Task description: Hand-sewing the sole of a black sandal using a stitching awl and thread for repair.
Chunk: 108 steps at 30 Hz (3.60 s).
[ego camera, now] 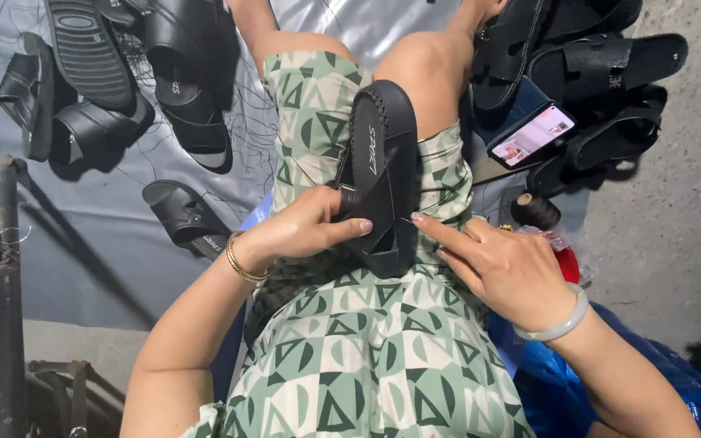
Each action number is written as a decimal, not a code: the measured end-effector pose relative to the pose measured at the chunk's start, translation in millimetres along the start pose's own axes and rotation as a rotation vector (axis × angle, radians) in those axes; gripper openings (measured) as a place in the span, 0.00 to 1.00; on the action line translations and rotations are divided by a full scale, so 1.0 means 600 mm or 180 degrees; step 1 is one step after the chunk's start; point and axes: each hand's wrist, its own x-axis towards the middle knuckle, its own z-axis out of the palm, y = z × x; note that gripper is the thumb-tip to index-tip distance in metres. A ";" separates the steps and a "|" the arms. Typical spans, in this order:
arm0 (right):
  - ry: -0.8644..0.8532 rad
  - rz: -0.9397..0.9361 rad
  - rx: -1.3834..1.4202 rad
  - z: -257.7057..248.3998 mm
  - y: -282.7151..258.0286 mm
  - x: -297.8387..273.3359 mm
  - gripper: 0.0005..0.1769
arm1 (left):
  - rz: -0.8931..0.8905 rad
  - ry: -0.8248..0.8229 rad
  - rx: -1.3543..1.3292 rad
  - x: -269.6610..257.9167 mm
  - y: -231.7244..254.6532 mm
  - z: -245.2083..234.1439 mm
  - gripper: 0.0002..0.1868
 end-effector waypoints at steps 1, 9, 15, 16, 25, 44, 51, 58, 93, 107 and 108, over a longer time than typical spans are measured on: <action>-0.0010 0.0002 0.0009 0.002 0.001 0.001 0.21 | -0.0011 -0.0004 -0.0006 -0.001 0.002 -0.001 0.10; -0.0042 0.0006 0.0015 0.014 0.009 0.004 0.21 | 0.0026 -0.0085 -0.0070 -0.004 -0.002 -0.004 0.09; -0.0103 0.0030 0.0000 0.012 0.006 0.007 0.21 | 0.0082 -0.0074 -0.0139 -0.002 0.005 -0.006 0.09; -0.0111 0.0027 -0.0001 0.013 0.007 0.007 0.21 | 0.0080 -0.0072 -0.0147 -0.002 0.006 -0.006 0.09; -0.0131 -0.0012 0.0091 0.014 0.007 0.011 0.20 | 0.0143 -0.0093 -0.0092 -0.003 0.014 -0.011 0.10; -0.0463 0.0180 0.0179 0.005 -0.001 0.015 0.23 | 0.0214 -0.0178 -0.0125 -0.001 0.026 -0.013 0.11; -0.0215 0.0283 -0.0987 0.032 -0.022 -0.012 0.43 | -0.0050 -0.0337 0.0645 -0.003 0.060 -0.011 0.14; -0.0373 0.0159 -0.1146 0.035 -0.003 -0.004 0.39 | 0.0152 -0.0022 0.1346 -0.011 0.081 0.034 0.20; -0.1143 -0.0745 0.0766 0.050 0.126 0.046 0.09 | 0.0863 0.1264 0.3149 0.009 0.098 0.213 0.23; -0.1340 -0.0653 0.0089 0.011 0.104 0.044 0.14 | 0.1064 0.1331 0.2725 0.001 0.097 0.194 0.08; -0.1398 -0.0625 -0.0167 0.005 0.101 0.042 0.16 | 0.1118 0.1329 0.2680 -0.003 0.098 0.186 0.07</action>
